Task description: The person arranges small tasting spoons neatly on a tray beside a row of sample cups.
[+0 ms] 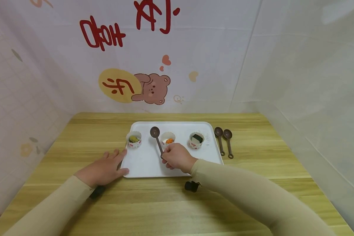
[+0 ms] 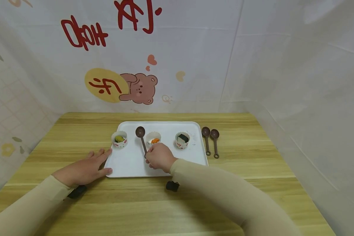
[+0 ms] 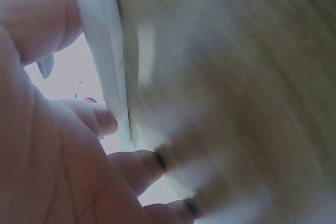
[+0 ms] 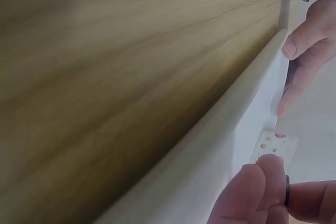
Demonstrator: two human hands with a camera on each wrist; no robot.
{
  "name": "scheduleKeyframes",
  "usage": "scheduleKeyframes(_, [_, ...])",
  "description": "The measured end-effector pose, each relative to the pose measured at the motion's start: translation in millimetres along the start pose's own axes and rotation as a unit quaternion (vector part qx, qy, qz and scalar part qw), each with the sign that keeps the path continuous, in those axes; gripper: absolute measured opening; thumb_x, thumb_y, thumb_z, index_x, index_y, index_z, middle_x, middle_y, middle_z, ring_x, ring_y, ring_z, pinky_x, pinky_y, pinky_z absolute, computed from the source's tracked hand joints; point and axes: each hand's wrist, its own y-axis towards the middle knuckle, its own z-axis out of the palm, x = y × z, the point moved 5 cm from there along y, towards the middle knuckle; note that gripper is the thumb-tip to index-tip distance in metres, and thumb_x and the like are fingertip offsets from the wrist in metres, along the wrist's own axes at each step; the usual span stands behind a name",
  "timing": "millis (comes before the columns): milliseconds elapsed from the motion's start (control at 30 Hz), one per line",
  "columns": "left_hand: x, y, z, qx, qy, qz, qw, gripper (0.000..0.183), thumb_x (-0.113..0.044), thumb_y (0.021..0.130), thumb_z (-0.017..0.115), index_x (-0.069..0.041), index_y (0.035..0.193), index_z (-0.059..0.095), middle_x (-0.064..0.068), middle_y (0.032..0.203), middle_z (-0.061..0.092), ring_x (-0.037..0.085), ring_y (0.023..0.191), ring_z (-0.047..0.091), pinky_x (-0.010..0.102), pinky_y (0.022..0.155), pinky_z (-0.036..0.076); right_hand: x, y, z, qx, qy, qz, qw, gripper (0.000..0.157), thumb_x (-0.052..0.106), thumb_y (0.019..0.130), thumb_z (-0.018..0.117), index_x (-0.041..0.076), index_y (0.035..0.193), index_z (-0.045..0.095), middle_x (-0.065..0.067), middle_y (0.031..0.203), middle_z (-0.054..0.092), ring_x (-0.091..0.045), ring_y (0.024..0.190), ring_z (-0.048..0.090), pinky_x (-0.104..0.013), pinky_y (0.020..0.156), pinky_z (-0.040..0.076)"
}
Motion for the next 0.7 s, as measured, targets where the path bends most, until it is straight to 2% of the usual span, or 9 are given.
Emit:
scheduleKeyframes(233, [-1.1, -0.5, -1.0, 0.001, -0.003, -0.001, 1.0000, 0.091, -0.061, 0.103, 0.056, -0.003, 0.166, 0.026, 0.041, 0.165, 0.023, 0.074, 0.146, 0.018, 0.079, 0.111, 0.033, 7, 2, 8.3, 0.002, -0.025, 0.009, 1.000, 0.019, 0.006, 0.099, 0.059, 0.002, 0.085, 0.073, -0.005, 0.076, 0.074, -0.014, 0.059, 0.064, -0.029, 0.055, 0.059])
scheduleKeyframes(700, [-2.6, -2.3, -1.1, -0.002, -0.006, 0.001, 1.0000, 0.091, -0.061, 0.103, 0.055, -0.002, 0.166, 0.026, 0.042, 0.165, 0.023, 0.075, 0.145, 0.018, 0.080, 0.110, 0.033, 6, 10, 21.1, 0.014, -0.077, 0.049, 0.996, 0.028, 0.010, 0.102, 0.062, 0.004, 0.078, 0.076, -0.003, 0.067, 0.070, -0.012, 0.056, 0.059, -0.024, 0.051, 0.053])
